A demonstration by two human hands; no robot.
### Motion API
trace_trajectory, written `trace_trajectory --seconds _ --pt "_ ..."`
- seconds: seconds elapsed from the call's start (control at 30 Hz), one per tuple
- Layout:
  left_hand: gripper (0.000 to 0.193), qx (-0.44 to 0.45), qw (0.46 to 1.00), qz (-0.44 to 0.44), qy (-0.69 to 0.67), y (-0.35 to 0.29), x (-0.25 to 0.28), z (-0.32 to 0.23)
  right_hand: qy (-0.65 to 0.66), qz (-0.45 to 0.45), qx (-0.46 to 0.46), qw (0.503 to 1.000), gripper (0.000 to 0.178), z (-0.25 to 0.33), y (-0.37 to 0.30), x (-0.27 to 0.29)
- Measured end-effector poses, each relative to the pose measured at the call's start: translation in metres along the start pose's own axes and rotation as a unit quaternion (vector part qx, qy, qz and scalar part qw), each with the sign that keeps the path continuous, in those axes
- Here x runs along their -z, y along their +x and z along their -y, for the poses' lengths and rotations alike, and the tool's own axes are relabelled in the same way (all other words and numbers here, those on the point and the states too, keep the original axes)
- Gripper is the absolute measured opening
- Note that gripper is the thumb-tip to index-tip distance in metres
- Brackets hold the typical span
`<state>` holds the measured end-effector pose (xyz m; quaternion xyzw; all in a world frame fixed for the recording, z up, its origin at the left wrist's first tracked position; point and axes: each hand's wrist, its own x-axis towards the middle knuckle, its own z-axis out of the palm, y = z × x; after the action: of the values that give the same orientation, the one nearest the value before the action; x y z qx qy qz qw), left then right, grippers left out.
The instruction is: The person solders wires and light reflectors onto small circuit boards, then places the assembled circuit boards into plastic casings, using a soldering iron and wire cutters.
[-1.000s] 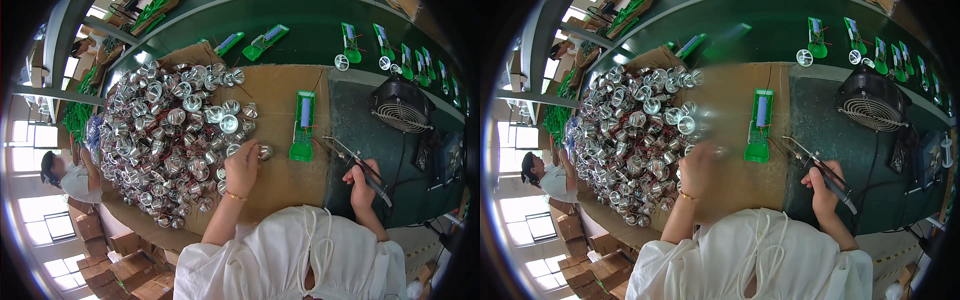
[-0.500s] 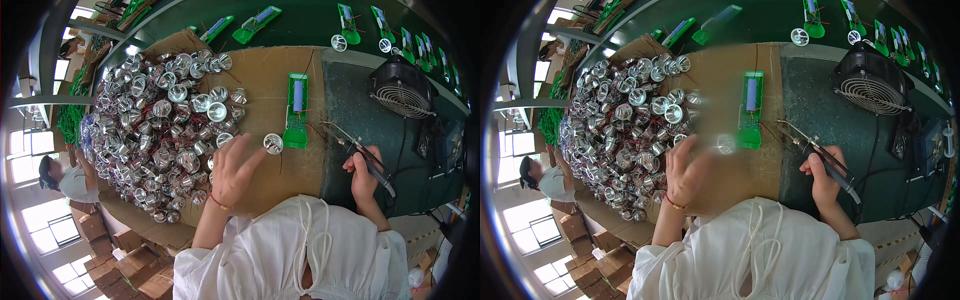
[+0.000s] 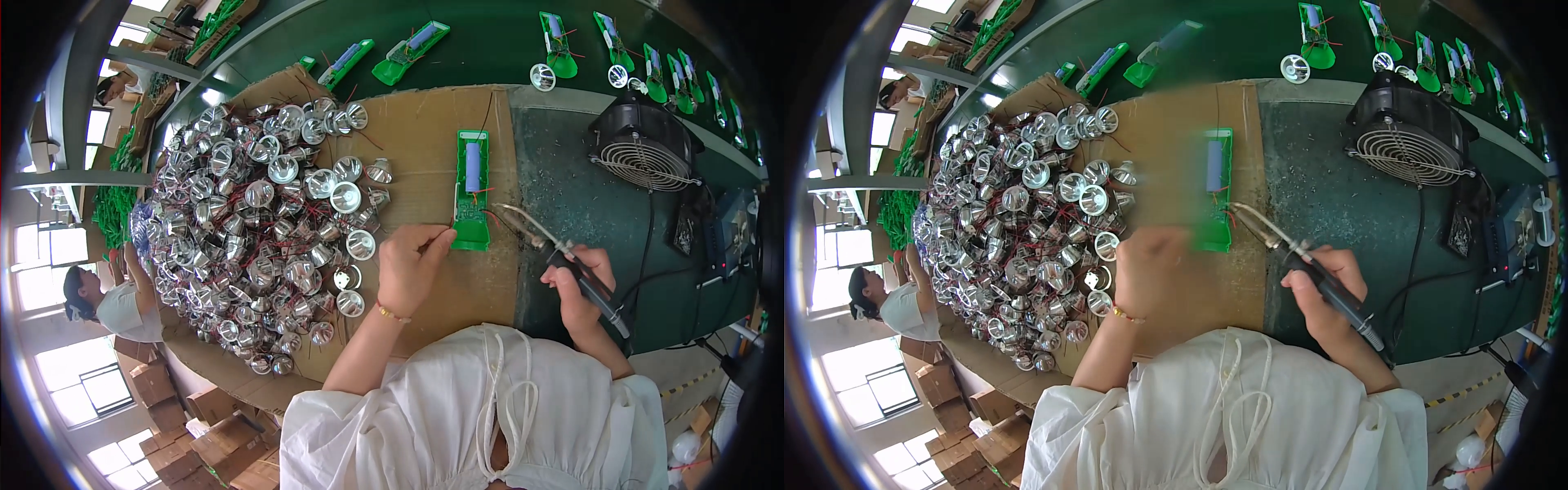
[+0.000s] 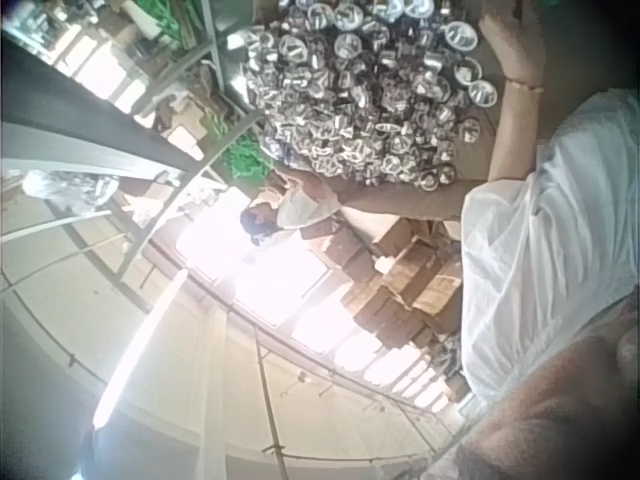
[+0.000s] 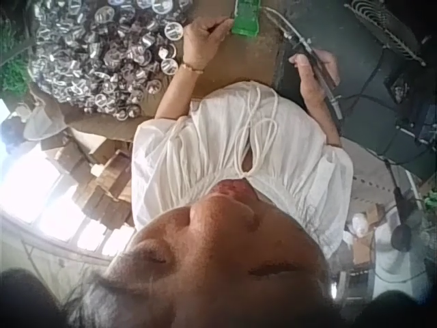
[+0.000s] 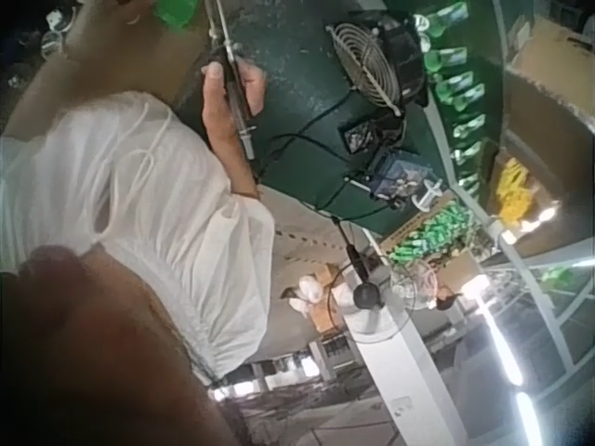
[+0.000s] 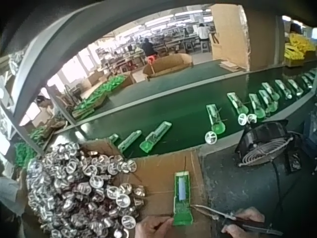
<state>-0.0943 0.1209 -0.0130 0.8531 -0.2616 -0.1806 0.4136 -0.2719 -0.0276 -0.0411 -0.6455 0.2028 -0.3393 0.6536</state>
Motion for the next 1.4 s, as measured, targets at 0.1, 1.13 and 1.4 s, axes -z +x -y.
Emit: trace_trajectory --seconds 0.1,1.13,1.4 --pt "0.011 -0.063 0.997 -0.036 0.011 0.004 -0.01 0.006 -0.034 0.061 0.028 0.997 0.017 0.004 0.01 -0.01" --pt "0.015 -0.04 0.999 -0.003 -0.014 0.01 -0.02 0.008 0.002 -0.008 -0.094 0.996 0.016 -0.003 0.007 -0.02" --pt "0.014 -0.04 0.999 -0.003 -0.019 0.012 -0.016 0.009 -0.002 0.006 -0.088 0.996 0.014 -0.004 0.009 -0.024"
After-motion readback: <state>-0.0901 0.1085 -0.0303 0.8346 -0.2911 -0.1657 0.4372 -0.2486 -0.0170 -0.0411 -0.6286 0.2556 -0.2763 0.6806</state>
